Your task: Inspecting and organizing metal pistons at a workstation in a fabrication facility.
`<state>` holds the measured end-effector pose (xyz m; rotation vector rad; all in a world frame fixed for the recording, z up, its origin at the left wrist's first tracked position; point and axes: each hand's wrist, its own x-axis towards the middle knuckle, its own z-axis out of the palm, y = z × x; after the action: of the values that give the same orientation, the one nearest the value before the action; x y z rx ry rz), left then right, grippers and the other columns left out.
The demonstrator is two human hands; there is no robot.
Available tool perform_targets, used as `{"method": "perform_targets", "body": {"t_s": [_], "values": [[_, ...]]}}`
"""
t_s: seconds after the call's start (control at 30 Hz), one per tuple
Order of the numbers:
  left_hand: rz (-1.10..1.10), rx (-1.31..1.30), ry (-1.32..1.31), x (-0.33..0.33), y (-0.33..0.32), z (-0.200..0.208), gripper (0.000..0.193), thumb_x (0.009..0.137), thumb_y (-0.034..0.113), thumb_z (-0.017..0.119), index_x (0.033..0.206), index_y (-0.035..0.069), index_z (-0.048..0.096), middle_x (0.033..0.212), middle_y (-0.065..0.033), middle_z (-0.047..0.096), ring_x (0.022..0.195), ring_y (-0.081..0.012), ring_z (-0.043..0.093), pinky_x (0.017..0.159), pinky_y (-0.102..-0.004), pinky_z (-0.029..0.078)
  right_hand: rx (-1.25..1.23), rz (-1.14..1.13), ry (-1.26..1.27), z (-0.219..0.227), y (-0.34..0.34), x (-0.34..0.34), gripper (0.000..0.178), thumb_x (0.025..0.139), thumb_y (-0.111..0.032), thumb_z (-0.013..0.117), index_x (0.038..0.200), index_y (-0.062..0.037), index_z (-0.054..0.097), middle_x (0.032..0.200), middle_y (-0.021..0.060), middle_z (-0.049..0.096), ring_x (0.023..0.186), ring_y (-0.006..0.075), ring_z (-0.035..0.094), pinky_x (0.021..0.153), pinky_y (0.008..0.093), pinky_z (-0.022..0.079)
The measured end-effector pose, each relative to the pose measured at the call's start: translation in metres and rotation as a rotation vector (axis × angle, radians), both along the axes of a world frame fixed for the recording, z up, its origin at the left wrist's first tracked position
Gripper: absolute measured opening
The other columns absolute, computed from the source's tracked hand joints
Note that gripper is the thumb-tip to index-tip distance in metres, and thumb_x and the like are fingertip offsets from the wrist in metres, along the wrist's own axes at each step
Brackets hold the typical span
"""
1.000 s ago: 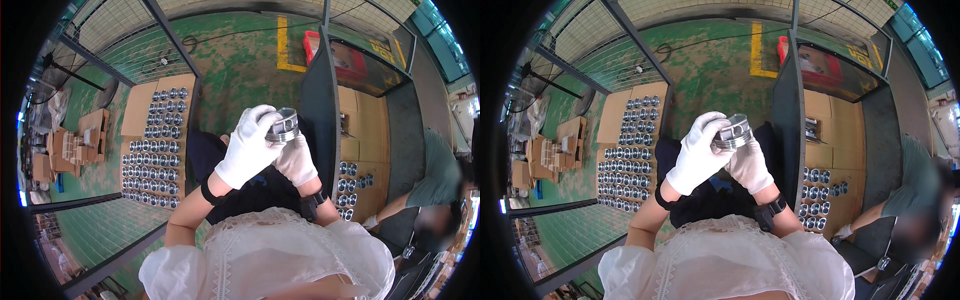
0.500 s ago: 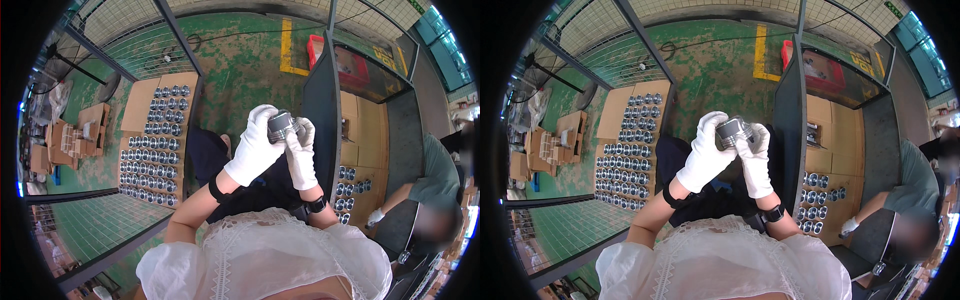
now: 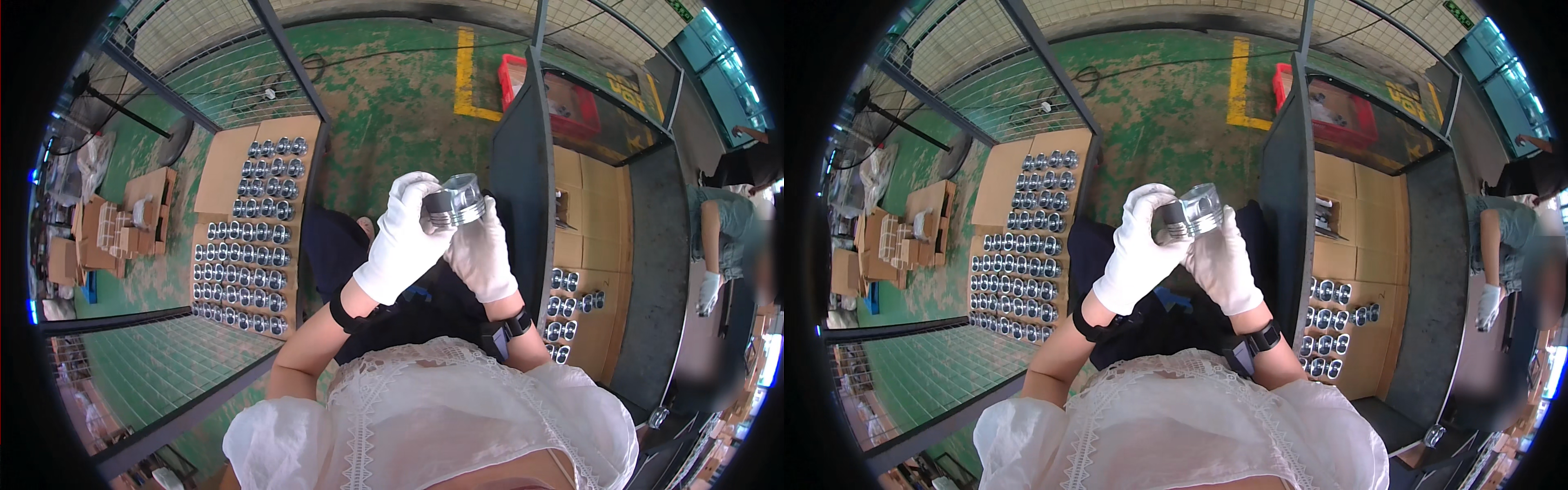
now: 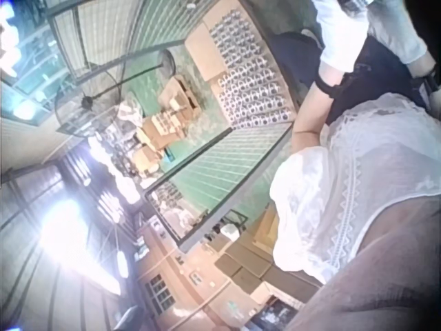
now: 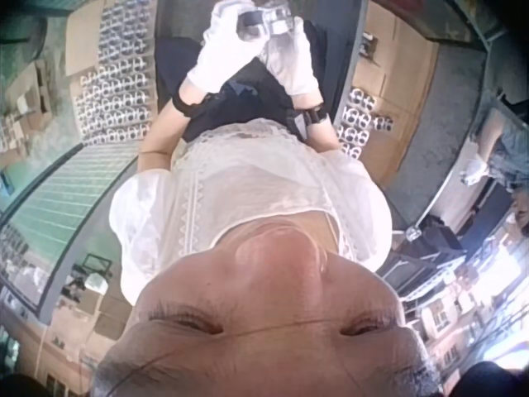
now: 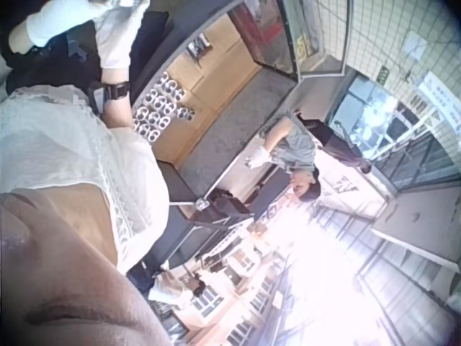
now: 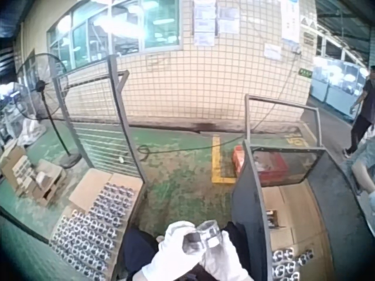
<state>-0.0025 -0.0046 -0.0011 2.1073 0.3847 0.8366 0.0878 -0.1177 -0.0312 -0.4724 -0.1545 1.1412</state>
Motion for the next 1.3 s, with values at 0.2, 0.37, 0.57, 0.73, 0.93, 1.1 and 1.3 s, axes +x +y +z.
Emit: {"method": "perform_targets", "body": {"t_s": [0.2,0.37,0.57,0.73,0.93,1.1,1.3], "values": [[0.000,0.080,0.054,0.000,0.006,-0.008,0.050,0.068,0.003,0.074,0.112,0.006,0.052,0.123,-0.0142,0.049,0.104,-0.0330,0.061,0.086,-0.0389,0.053,-0.088,-0.262,-0.277,0.001,-0.010,0.000,0.056,0.089,-0.027,0.071,0.133,-0.0108,0.040,0.128,0.0089,0.053,0.115,0.0210,0.056,0.094,0.0385,0.049],[-0.035,0.004,0.091,0.006,0.006,-0.015,0.052,0.067,0.003,0.074,0.114,0.007,0.052,0.127,-0.0140,0.048,0.109,-0.0331,0.059,0.087,-0.0391,0.053,-0.143,-0.463,-0.652,-0.007,0.001,0.002,0.073,0.073,-0.004,0.082,0.131,-0.0094,0.038,0.126,0.0122,0.053,0.114,0.0201,0.056,0.095,0.0348,0.049],[-0.094,-0.004,0.019,0.009,0.002,-0.022,0.052,0.069,-0.001,0.068,0.117,0.007,0.050,0.128,-0.0145,0.048,0.111,-0.0335,0.058,0.090,-0.0390,0.053,-0.466,-0.704,-1.222,0.001,-0.001,-0.006,0.067,0.070,-0.001,0.079,0.125,-0.0047,0.041,0.127,0.0133,0.048,0.111,0.0220,0.058,0.092,0.0345,0.051],[-0.061,-0.061,0.012,0.007,0.000,-0.038,0.052,0.076,-0.006,0.061,0.124,0.006,0.046,0.126,-0.0151,0.048,0.113,-0.0313,0.057,0.092,-0.0377,0.050,-0.613,-0.864,-1.405,-0.006,0.004,0.000,0.065,0.063,-0.003,0.082,0.117,-0.0043,0.047,0.123,0.0176,0.049,0.108,0.0300,0.060,0.087,0.0371,0.055],[0.102,-0.134,0.100,0.009,0.007,-0.040,0.034,0.094,0.009,0.059,0.126,0.002,0.050,0.131,-0.0142,0.046,0.118,-0.0247,0.053,0.099,-0.0320,0.046,-0.510,-0.647,-0.980,-0.008,0.005,0.001,0.068,0.070,0.002,0.078,0.126,-0.0072,0.039,0.119,0.0128,0.051,0.108,0.0217,0.058,0.089,0.0335,0.054],[0.099,-0.053,0.017,0.011,-0.020,-0.007,0.059,0.072,0.024,0.083,0.120,0.006,0.054,0.133,-0.0128,0.050,0.105,-0.0292,0.064,0.085,-0.0375,0.056,0.090,-0.114,0.109,0.007,-0.015,0.005,0.041,0.099,-0.037,0.052,0.127,-0.0077,0.049,0.123,0.0099,0.059,0.110,0.0242,0.060,0.097,0.0397,0.049],[0.000,0.066,-0.031,0.012,-0.041,0.020,0.058,0.063,0.018,0.087,0.112,0.007,0.057,0.131,-0.0140,0.050,0.114,-0.0339,0.058,0.090,-0.0404,0.054,0.132,-0.102,0.485,0.007,-0.013,0.003,0.035,0.100,-0.034,0.047,0.120,-0.0080,0.059,0.113,0.0080,0.066,0.105,0.0209,0.064,0.094,0.0353,0.051]]}}
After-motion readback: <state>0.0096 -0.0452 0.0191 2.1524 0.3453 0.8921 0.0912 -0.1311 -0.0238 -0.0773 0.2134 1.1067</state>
